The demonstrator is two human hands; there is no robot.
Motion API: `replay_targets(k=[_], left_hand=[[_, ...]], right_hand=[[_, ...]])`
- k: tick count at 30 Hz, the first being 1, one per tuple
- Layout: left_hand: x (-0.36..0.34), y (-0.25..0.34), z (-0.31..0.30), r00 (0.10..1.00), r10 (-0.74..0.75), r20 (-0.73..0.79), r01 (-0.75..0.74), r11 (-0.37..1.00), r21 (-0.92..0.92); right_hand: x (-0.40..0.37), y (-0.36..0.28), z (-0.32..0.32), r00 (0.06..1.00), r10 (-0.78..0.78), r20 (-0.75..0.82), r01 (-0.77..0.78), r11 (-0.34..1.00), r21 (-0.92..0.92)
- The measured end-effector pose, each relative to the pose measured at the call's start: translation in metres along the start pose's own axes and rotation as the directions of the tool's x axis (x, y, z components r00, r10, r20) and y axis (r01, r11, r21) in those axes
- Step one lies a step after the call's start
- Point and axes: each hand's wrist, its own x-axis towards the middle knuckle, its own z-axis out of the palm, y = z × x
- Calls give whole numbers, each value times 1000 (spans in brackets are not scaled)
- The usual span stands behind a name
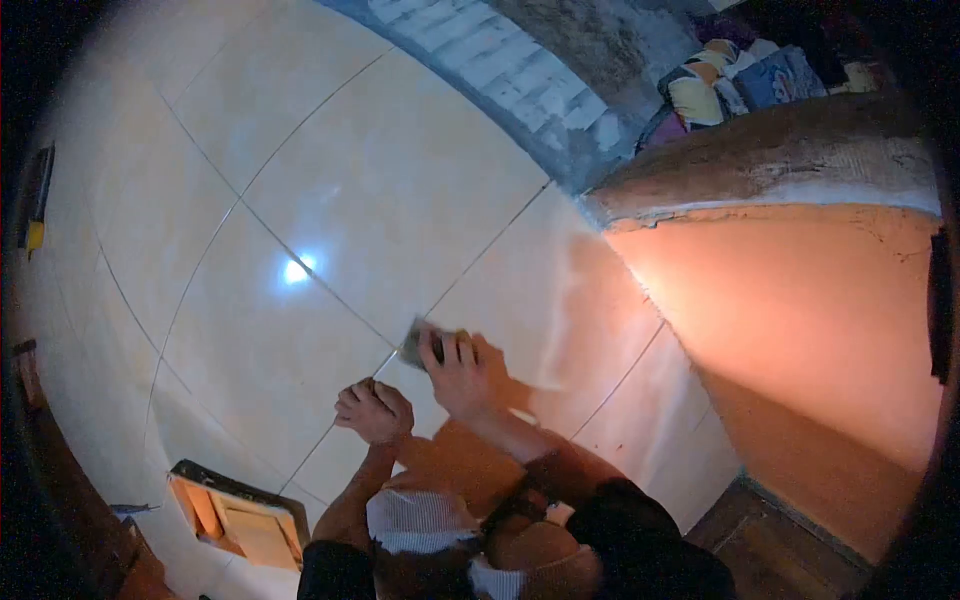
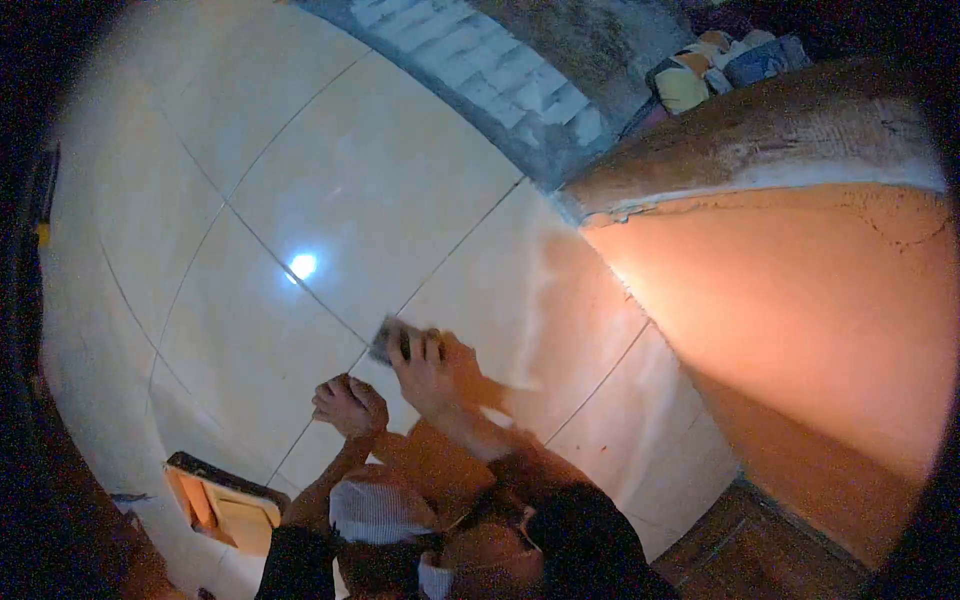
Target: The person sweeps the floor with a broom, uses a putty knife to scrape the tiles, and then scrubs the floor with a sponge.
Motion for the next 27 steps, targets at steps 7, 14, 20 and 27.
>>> replay_targets(k=[7, 14, 20, 27], left_hand=[[-6, -1, -9, 1000, -24, 10, 23, 1000, 11], [-6, 1, -7, 998, -57, 35, 55, 997, 51], [5, 17, -11, 999, -38, 3, 38, 999, 23], [-4, 12, -17, 999, -53, 2, 53, 998, 30]], right_hand=[[13, 128, 75, 835, 473, 283, -514, 853, 89], [-47, 101, 127, 917, 398, -27, -399, 910, -114], [-32, 102, 37, 926, 359, 114, -367, 929, 50], [34, 209, 94, 774, 513, 371, -570, 819, 58]])
